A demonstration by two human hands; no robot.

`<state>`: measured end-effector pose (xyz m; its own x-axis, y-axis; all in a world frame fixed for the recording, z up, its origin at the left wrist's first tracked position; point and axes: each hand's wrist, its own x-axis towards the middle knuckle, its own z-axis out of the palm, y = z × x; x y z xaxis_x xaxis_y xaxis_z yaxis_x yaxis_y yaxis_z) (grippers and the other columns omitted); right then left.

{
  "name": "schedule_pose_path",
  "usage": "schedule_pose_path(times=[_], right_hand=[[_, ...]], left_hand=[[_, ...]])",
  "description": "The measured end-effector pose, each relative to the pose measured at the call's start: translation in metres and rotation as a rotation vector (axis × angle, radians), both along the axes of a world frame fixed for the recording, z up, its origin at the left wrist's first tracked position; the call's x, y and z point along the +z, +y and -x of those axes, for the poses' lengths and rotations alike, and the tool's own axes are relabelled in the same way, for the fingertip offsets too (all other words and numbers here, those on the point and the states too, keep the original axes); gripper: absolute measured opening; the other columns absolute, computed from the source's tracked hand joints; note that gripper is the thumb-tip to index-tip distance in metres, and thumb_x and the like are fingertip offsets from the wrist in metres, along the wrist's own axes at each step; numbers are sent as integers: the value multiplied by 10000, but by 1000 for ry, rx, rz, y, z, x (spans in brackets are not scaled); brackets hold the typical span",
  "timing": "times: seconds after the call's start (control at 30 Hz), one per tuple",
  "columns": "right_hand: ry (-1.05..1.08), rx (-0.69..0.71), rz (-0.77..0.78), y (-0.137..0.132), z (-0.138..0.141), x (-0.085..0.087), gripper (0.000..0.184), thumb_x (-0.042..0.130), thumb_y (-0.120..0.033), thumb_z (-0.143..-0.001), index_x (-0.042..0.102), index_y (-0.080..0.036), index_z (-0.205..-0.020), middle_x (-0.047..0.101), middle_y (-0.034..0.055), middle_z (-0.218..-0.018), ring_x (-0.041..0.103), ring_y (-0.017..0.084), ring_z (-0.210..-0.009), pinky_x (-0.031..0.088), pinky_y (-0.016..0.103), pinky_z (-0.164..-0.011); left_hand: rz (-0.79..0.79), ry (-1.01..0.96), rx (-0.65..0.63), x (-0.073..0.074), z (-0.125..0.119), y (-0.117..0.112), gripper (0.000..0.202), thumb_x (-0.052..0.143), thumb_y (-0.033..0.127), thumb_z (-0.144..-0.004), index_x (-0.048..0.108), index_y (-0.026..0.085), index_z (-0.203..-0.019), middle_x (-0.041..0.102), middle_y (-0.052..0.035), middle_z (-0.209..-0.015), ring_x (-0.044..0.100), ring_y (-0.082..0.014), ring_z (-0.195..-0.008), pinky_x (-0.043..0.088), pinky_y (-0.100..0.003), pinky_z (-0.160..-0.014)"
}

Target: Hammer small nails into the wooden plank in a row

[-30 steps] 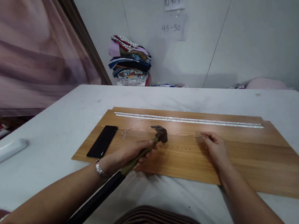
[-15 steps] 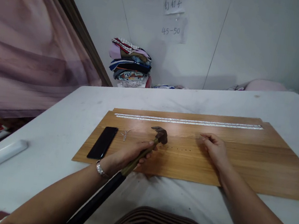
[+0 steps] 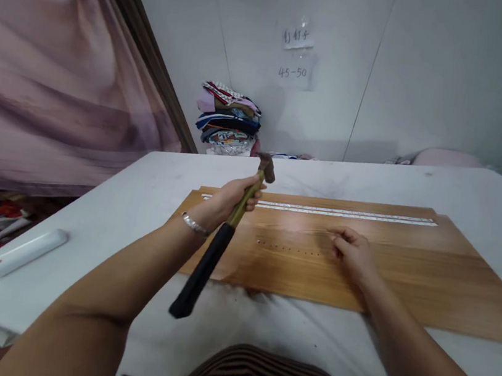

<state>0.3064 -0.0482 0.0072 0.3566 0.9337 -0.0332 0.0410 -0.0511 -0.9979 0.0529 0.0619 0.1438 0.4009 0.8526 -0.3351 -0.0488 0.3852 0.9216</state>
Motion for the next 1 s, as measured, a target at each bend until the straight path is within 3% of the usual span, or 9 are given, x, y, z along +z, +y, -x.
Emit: schedule_pose_path(times=[0.1, 0.2, 0.3, 0.4, 0.53, 0.67, 0.8, 0.93, 1.0], right_hand=[[137, 160, 23, -5, 8, 13, 353, 678, -393, -663, 666, -182, -946, 663, 15, -628, 628, 164, -578, 456, 252, -496], [324, 285, -16, -11, 9, 26, 396, 652, -438, -729, 640, -225, -1062, 722, 73, -929, 686, 220, -867, 535, 315, -675], [495, 449, -28, -17, 6, 36, 379, 574, -479, -798, 628, -239, -1086, 709, 89, -1055, 672, 234, -953, 533, 355, -769], [575, 527, 17, -23, 4, 43, 352, 556, -504, -797, 627, -232, -1008, 717, 82, -924, 679, 215, -780, 536, 331, -670], [543, 552, 50, -25, 6, 50, 351, 580, -550, -751, 609, -221, -871, 631, 13, -652, 491, 116, -385, 370, 234, -363], [477, 648, 119, -22, 7, 56, 403, 558, -593, -758, 593, -193, -723, 539, -8, -528, 299, 58, -304, 212, 202, -290], [485, 657, 139, -21, 9, 58, 380, 598, -572, -742, 571, -193, -754, 569, 0, -630, 337, 51, -365, 227, 163, -293], [457, 773, 209, -25, 17, 52, 412, 645, -554, -729, 478, -188, -642, 420, -69, -484, 294, 31, -324, 267, 141, -274], [462, 767, 215, -26, 22, 47, 366, 676, -490, -721, 460, -197, -683, 434, -79, -523, 302, 26, -319, 276, 134, -263]], left_hand=[[-9, -203, 140, 12, -36, 13, 277, 381, 314, -962, 482, 139, -772, 429, 46, -547, 372, -30, -398, 323, -133, -398], [9, -337, 250, 12, -75, 11, 295, 417, 381, -953, 440, 169, -750, 436, 54, -535, 463, -65, -431, 453, -193, -508], [41, -389, 192, -2, -106, -7, 266, 448, 365, -943, 448, 163, -769, 512, 20, -589, 609, -136, -568, 525, -314, -681], [81, -395, 159, -22, -123, -34, 276, 493, 403, -920, 473, 154, -803, 600, -40, -684, 656, -170, -680, 508, -331, -758], [93, -348, 109, -47, -130, -66, 326, 550, 471, -874, 540, 149, -831, 643, -66, -766, 635, -152, -709, 468, -264, -689], [71, -331, 48, -62, -131, -90, 359, 560, 473, -861, 588, 121, -796, 581, -26, -649, 449, -69, -466, 329, -213, -471], [17, -367, 115, -71, -127, -104, 327, 649, 461, -797, 551, 151, -836, 551, 23, -650, 359, -32, -425, 291, -192, -443], [43, -382, 113, -84, -114, -114, 386, 693, 498, -737, 516, 176, -857, 517, 51, -650, 435, -42, -481, 381, -182, -515], [25, -353, 64, -92, -98, -122, 429, 676, 535, -736, 538, 177, -927, 568, 22, -731, 509, -66, -556, 429, -205, -566]])
